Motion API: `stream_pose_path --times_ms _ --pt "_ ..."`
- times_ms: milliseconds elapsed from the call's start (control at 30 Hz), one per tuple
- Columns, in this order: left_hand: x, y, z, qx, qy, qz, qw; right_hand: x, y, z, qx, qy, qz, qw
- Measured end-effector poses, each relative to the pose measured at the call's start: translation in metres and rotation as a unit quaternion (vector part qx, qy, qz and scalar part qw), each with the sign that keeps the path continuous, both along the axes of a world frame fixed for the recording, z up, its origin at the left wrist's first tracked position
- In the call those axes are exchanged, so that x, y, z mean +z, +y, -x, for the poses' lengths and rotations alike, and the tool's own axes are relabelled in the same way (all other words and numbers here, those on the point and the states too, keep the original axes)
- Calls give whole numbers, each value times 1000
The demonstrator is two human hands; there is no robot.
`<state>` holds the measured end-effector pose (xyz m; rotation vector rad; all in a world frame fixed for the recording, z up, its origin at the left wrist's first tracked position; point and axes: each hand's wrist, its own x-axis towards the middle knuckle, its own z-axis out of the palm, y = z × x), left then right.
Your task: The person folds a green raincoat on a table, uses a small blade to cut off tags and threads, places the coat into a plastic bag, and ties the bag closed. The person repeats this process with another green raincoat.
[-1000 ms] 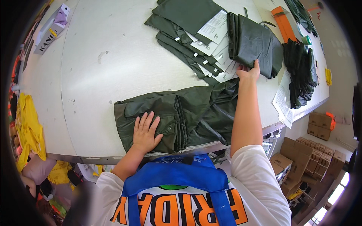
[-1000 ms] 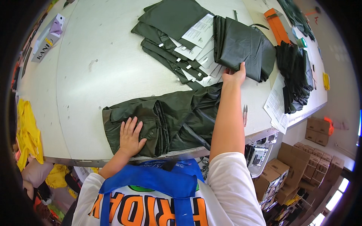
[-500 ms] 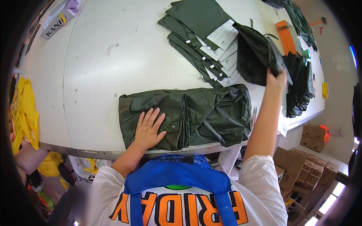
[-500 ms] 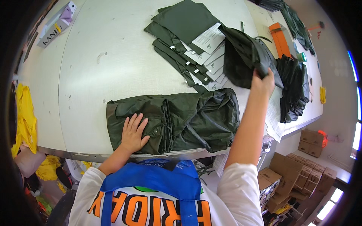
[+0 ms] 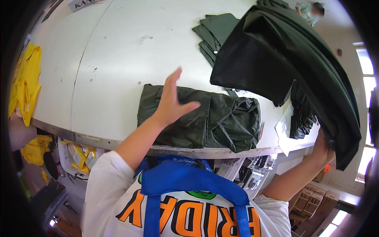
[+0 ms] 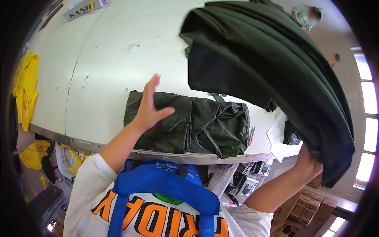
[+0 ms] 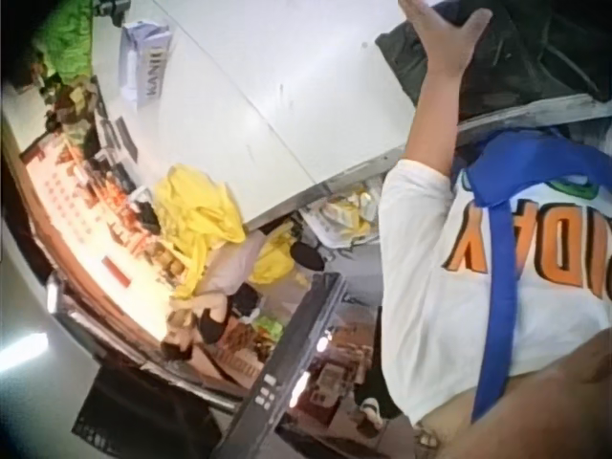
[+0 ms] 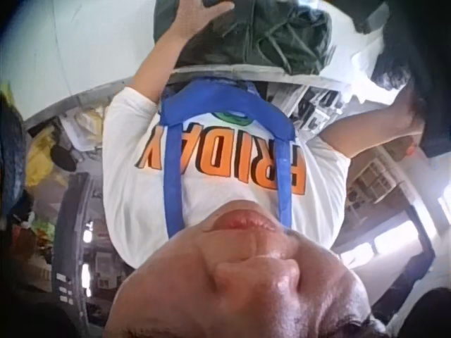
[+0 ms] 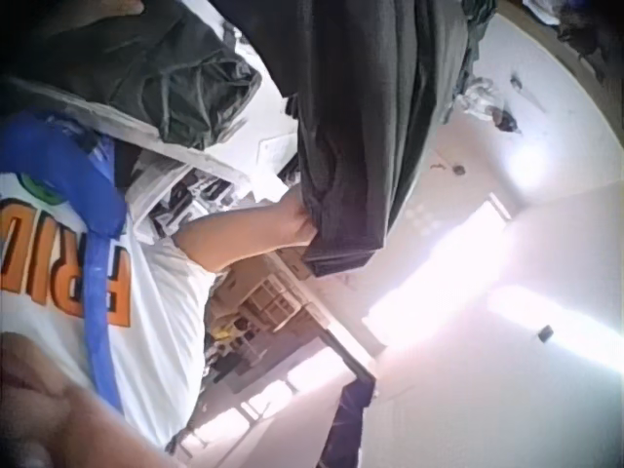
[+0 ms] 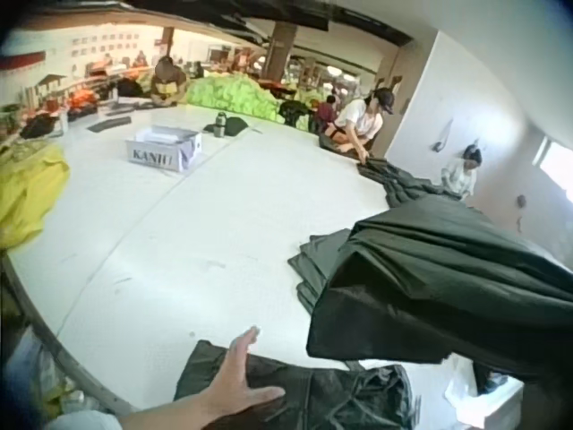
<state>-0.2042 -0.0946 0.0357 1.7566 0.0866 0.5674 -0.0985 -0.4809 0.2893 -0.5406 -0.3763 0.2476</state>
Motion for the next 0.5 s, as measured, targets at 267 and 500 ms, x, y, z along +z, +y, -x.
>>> stream_pose_path --times_ms 267,500 --pt "40 -34 70 -140 134 77 978 -88 55 50 -166 70 328 927" --pt "-46 -65 125 -404 393 277 778 -256 127 78 144 218 513 818"
